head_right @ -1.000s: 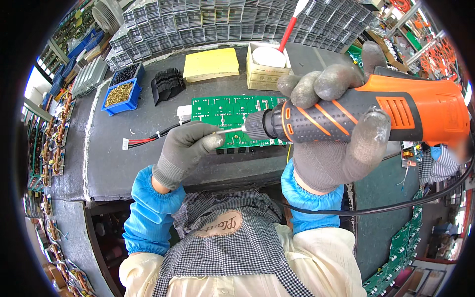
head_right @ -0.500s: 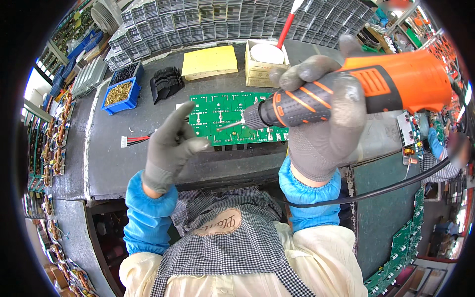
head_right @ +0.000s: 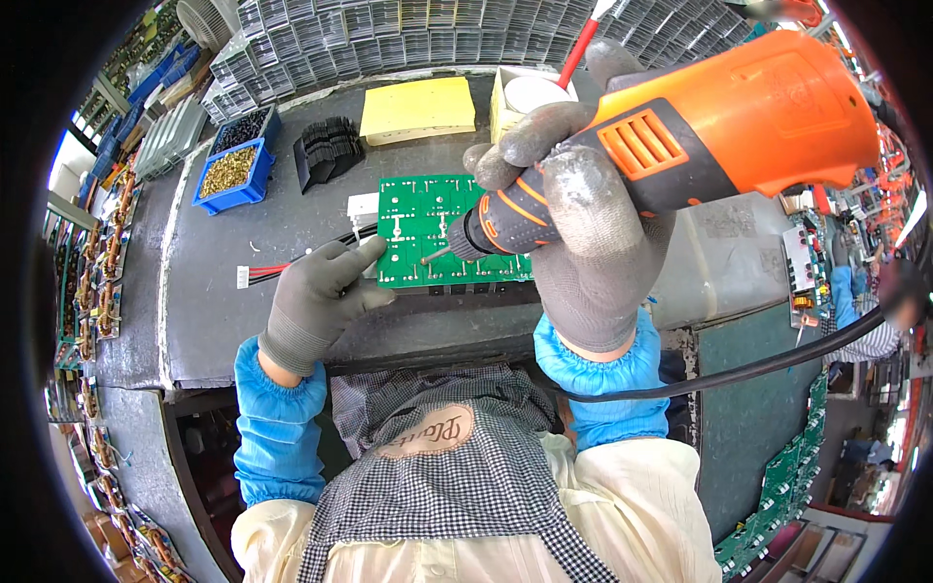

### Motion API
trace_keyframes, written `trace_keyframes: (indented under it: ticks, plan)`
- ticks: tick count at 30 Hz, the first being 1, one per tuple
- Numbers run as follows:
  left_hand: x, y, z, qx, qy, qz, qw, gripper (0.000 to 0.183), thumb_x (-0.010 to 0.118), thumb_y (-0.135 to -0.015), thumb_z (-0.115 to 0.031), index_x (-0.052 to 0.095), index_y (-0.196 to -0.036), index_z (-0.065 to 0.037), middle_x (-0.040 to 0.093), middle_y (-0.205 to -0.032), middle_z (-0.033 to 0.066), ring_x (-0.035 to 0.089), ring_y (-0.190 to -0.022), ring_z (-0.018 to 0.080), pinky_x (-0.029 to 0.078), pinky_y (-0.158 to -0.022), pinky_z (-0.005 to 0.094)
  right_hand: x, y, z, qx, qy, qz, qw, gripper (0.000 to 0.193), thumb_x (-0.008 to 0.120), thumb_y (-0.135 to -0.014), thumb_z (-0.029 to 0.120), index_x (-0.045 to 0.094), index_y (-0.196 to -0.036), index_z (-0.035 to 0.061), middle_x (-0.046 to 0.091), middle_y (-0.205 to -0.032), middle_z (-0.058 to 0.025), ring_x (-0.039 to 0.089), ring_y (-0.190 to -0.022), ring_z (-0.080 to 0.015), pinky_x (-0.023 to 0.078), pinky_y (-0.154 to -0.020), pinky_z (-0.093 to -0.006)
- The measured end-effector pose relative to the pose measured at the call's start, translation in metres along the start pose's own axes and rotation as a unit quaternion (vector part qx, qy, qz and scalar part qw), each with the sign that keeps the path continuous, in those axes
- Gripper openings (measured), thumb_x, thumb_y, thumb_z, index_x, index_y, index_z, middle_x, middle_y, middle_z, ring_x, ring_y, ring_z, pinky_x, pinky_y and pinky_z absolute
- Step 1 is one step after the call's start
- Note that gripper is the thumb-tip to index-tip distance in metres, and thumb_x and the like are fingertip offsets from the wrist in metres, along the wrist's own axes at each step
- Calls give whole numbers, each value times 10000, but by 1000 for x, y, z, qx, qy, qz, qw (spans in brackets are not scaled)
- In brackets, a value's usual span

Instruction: The person assembles circuit boards by installing components such as heatsinks and transformers, securing them with screws using an electric screwdriver.

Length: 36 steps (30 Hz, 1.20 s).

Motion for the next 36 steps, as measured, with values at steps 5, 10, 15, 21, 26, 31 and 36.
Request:
trace_keyframes:
  ticks: [5, 10, 15, 21, 26, 31, 36]
  plan:
    - [0, -4, 0, 0, -4, 22, 1000, 541, 853, -770, -255, 713, -1267, -94, 691, -861, 133, 699, -750, 282, 556, -664, 382, 29, -10, 4, 17, -8, 115, 993, 852, 695, -931, 337, 242, -1578, 18, 634, -1009, -132, 674, -882, -265, 565, -891, -529]
    - [-1, -5, -3, 52, 0, 14, 999, 512, 847, -777, -232, 709, -1245, -77, 690, -862, 141, 695, -746, 315, 557, -669, 408, 50, -18, 5, 26, -34, 232, 972, 1045, 839, -831, 308, 199, -1593, -11, 672, -987, -114, 715, -788, -278, 596, -849, -486]
    - [-1, -2, 3, 66, 38, 11, 997, 542, 866, -745, -197, 710, -1245, -59, 661, -839, 155, 677, -722, 312, 532, -654, 402, 45, -35, -23, 43, 53, 157, 985, 606, 691, -908, 319, 456, -1343, -32, 652, -924, -107, 689, -770, -240, 597, -784, -469]
    - [-2, -5, 0, 86, 46, 7, 995, 547, 880, -716, -166, 716, -1218, -23, 632, -809, 166, 659, -697, 312, 504, -627, 403, 50, -43, -33, 71, 52, 125, 988, 382, 635, -923, 336, 627, -1026, -32, 645, -870, -105, 681, -762, -211, 612, -757, -438]
    - [-5, -3, 1, 100, 52, 6, 994, 532, 878, -714, -159, 720, -1206, -31, 641, -821, 164, 661, -703, 317, 507, -637, 404, 67, -43, -43, 94, 77, 192, 974, 355, 645, -920, 295, 632, -1005, -49, 655, -880, -129, 688, -748, -205, 623, -780, -435]
    - [-5, -3, 7, 45, 77, 32, 995, 479, 850, -757, -191, 723, -1204, -77, 697, -893, 125, 705, -800, 307, 560, -707, 407, 71, -42, -45, 161, 104, 172, 966, 371, 641, -913, 285, 626, -1105, -32, 655, -922, -106, 680, -750, -210, 597, -771, -454]
    - [-13, -6, -10, -44, 255, 75, 963, 683, 889, -735, -131, 627, -1360, -52, 657, -949, 55, 636, -808, 181, 531, -735, 317, 67, -43, 23, 36, -156, 236, 958, 772, 691, -923, 451, 385, -1471, 1, 611, -999, -71, 644, -804, -222, 544, -837, -528]
Point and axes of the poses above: each hand's wrist, its own y-axis away from the middle knuckle, its own x-axis out of the palm, z = x × y, the point moved 8 cm from there along -y, towards the middle knuckle
